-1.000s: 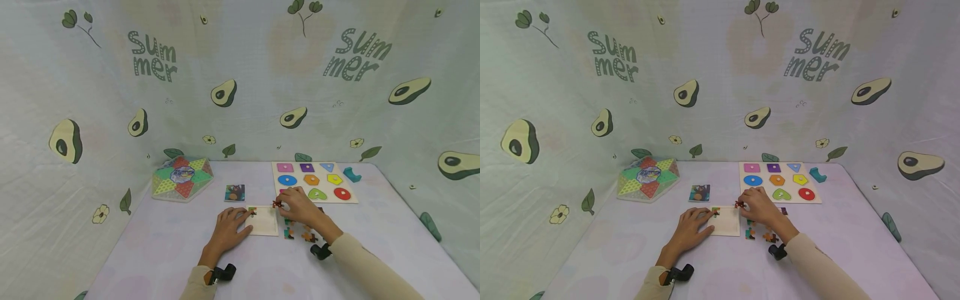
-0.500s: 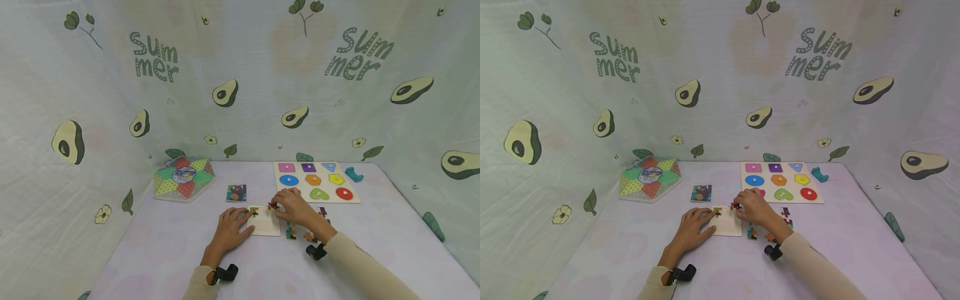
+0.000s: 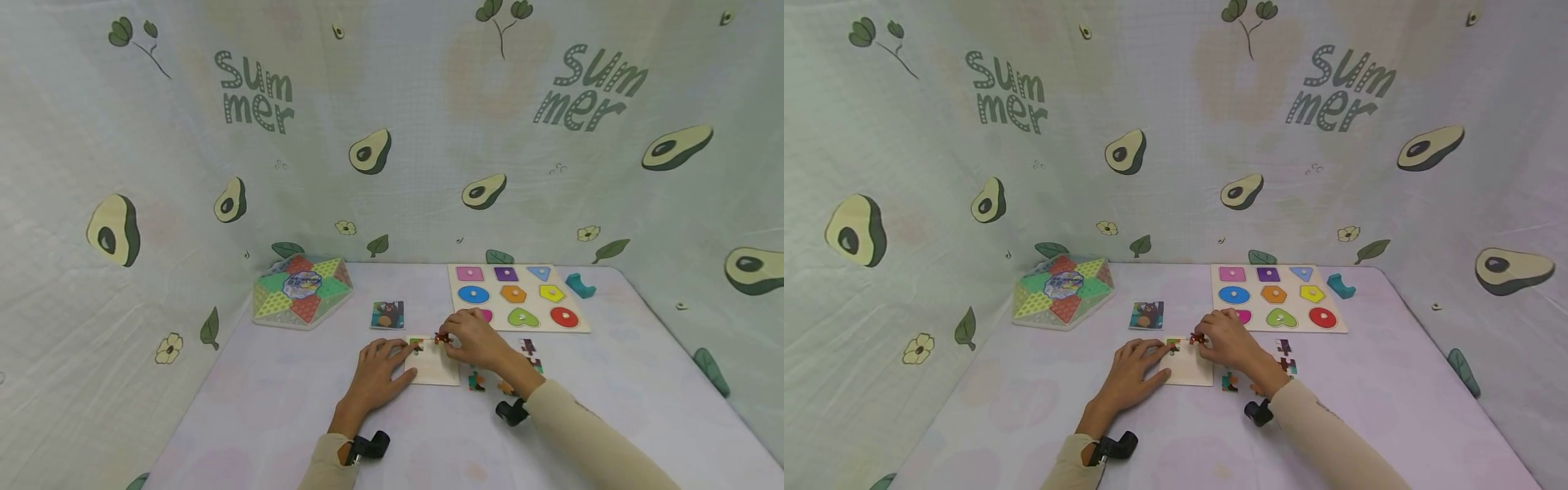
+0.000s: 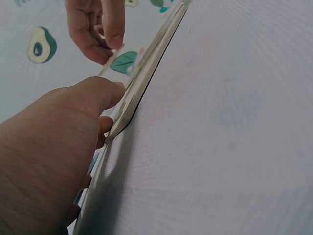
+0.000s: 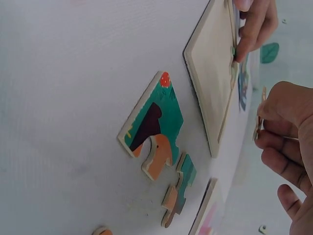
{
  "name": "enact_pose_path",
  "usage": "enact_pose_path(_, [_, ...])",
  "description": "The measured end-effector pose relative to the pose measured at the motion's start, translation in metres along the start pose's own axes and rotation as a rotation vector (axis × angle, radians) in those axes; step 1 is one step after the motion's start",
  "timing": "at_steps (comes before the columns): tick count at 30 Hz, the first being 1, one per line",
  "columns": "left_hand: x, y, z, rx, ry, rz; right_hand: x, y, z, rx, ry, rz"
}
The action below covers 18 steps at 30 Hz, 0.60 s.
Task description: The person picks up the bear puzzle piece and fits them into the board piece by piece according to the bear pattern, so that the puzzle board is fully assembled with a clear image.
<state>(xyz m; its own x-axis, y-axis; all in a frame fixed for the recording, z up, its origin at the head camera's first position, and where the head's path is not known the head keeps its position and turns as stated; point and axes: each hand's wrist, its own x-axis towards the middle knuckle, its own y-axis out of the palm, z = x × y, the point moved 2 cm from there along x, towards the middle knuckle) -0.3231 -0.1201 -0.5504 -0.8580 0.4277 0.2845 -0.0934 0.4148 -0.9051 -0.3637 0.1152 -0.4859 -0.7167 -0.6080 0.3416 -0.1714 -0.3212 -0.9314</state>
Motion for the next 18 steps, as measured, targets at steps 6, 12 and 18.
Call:
enact_pose_path(6, [0.0,0.001,0.001,0.011,-0.018,0.022,0.003,0.005,0.002,0.005,-0.01,0.005])
enact_pose_path(12, [0.0,0.0,0.001,0.022,-0.02,0.02,0.008,0.012,0.005,0.018,-0.014,0.005])
enact_pose_path(18, [0.001,-0.001,-0.001,0.024,-0.001,-0.002,0.011,0.018,0.006,-0.015,-0.004,0.02])
